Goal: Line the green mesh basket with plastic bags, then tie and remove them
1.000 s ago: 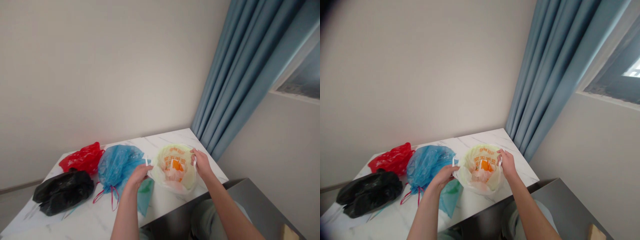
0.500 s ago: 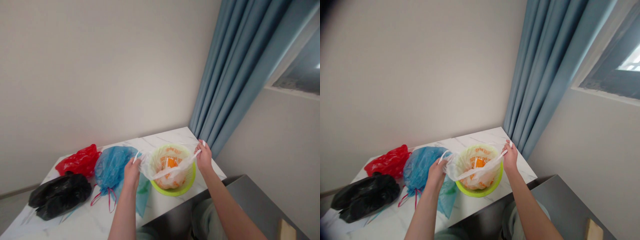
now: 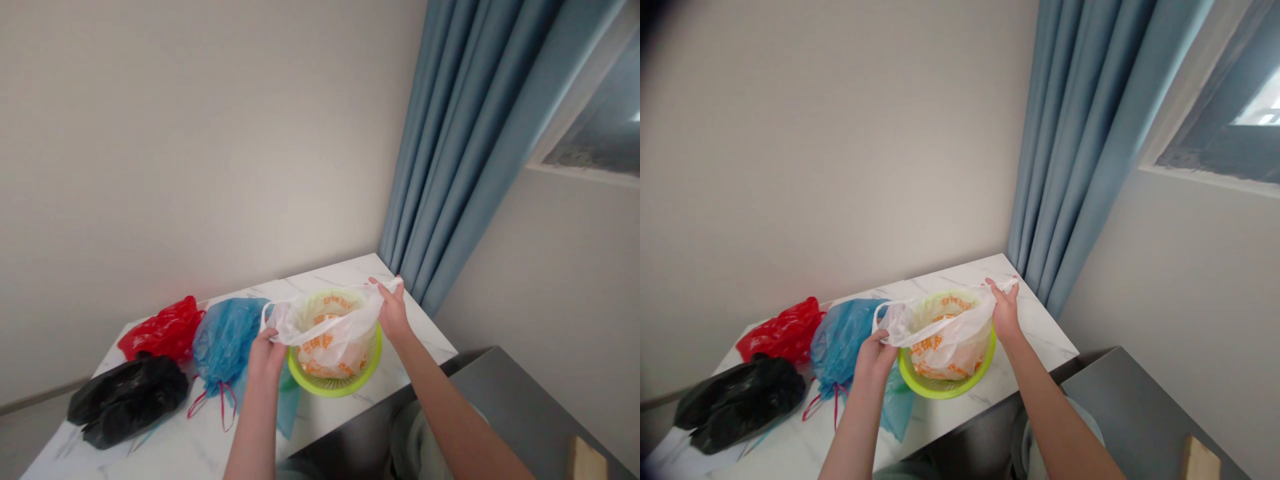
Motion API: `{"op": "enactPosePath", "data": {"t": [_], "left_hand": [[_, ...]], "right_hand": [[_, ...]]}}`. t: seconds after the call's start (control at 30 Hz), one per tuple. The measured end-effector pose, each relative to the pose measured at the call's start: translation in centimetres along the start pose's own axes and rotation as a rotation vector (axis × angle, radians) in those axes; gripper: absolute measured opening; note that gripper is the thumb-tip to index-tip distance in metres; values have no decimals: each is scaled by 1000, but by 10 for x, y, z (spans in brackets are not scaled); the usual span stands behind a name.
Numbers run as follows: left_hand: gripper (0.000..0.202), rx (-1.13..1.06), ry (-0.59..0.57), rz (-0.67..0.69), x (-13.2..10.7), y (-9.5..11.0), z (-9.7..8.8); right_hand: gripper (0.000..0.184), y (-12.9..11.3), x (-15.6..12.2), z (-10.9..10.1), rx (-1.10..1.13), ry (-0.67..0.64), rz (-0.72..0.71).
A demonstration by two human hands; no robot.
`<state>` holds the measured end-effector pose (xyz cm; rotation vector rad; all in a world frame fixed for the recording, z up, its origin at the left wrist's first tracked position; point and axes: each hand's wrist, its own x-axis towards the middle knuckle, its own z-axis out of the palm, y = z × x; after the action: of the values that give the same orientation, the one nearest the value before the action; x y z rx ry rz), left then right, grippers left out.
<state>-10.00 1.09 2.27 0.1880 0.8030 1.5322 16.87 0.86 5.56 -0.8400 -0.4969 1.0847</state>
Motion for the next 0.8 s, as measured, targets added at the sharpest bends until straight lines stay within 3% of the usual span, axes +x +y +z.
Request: {"op": "enactPosePath", "data": {"t": [0.1,0.17,0.27,0.37,0.53,0.67,0.8], "left_hand": [[76,79,60,54,-4,-8,3],[74,118,36,83,-7,-12,5],[68,158,9,92,-10,-16,7],[63,160,78,102,-11,-16,7],[59,272,69,123,-11,-16,10],[51,434,61,214,-11,-19,16],[47,266,-4,214,-7,-20,14]], "right_hand": [[87,2,-3,5,80,-47,43],[84,1,-5,8,135,-81,99],[74,-1,-8,10,212,-121,211],[58,1,-10,12,224,-142,276],[47,7,-2,8,189,-97,255],[27,7,11,-1,33,-54,218],[15,6,19,-11,-20,20,213]]}}
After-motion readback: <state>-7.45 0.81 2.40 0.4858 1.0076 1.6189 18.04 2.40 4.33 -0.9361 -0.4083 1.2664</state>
